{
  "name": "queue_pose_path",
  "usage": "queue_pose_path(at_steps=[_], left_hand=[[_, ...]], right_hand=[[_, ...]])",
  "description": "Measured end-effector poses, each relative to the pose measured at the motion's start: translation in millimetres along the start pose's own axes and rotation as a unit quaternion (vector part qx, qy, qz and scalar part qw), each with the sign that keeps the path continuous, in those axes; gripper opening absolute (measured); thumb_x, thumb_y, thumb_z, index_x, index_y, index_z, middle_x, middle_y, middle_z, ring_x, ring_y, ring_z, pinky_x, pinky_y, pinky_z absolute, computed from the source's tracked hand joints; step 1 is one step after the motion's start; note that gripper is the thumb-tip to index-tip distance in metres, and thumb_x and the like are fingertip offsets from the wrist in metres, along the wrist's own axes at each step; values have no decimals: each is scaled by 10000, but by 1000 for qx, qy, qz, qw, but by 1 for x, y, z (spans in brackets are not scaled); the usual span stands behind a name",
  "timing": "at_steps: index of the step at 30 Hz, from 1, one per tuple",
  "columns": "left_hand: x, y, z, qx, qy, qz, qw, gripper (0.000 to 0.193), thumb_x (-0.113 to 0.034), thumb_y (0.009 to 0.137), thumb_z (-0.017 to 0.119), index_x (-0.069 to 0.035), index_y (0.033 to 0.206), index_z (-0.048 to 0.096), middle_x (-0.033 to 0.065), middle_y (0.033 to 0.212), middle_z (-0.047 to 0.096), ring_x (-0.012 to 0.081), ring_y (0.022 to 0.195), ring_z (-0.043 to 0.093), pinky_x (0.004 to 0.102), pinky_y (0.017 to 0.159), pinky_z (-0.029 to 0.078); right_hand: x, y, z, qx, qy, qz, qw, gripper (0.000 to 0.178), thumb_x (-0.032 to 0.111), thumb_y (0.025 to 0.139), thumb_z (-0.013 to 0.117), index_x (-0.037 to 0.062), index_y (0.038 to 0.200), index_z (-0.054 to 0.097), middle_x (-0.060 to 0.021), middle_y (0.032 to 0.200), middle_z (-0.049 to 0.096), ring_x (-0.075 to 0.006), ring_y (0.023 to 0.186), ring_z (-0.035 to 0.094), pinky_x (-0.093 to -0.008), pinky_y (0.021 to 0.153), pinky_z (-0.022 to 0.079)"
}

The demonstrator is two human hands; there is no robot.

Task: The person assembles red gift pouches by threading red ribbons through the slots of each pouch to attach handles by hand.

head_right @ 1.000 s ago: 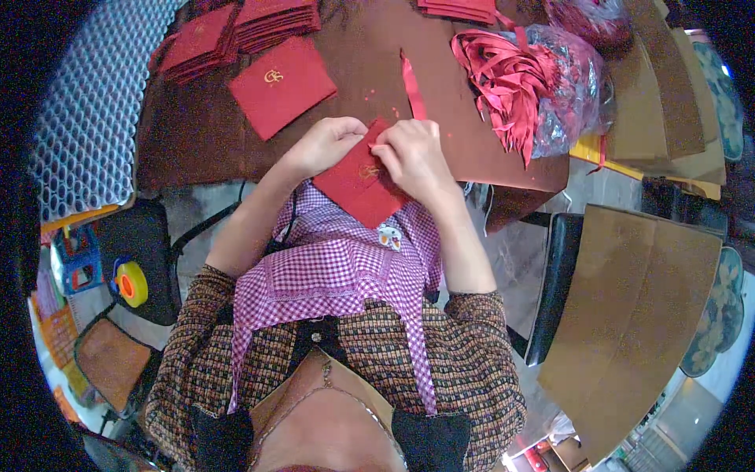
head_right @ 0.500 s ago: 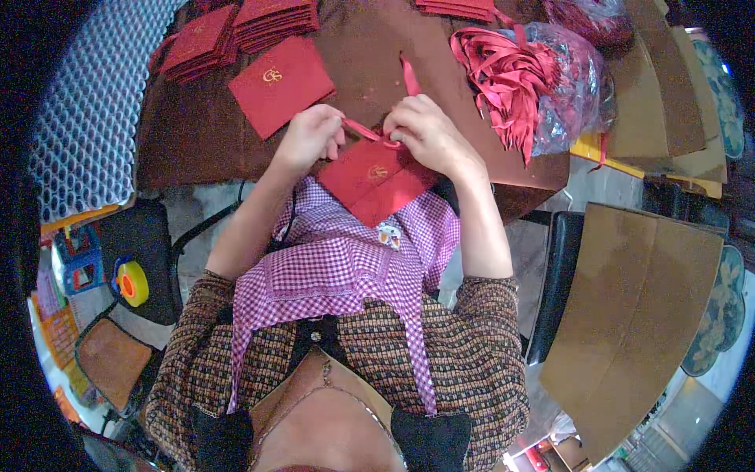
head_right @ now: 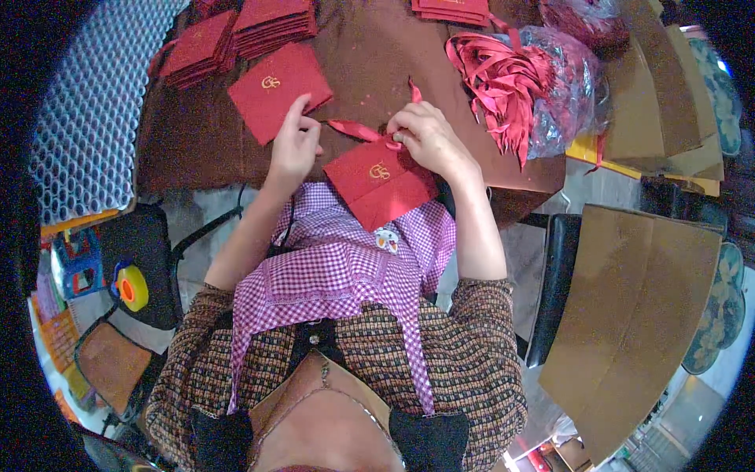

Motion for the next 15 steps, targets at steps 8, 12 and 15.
queue_pose_path(at_steps=[8,12,15], left_hand=[[-33,-40,42,120,301,303,896,168,-112,766,663,-8,895,639,119,869,581,291,854,554,380,770,445],[-15,-28,45,157,335,220,902,170,-84,778,642,-15,933,648,121,862,581,270,829,564,360,762,452],[-7,-22,41,175,299,224,911,171,-52,796,614,-11,959,649,119,862,576,256,821,573,341,751,463]], right_hand=[[-17,7,9,17,6,-7,1000,144,20,779,636,22,923,633,-106,913,611,-273,916,576,-341,822,462],[-56,14,-23,-168,-45,48,984,226,110,824,647,22,1031,644,-146,952,653,-275,914,635,-342,806,493],[-79,20,-23,-202,-96,144,964,231,212,792,675,22,923,660,-169,922,650,-338,869,625,-420,769,492]])
Point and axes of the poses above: each hand's wrist, its own y-axis towards the middle knuckle, its own z-axis out of the palm, x = y × z, the point moved 10 cm from there along y, towards the middle knuckle
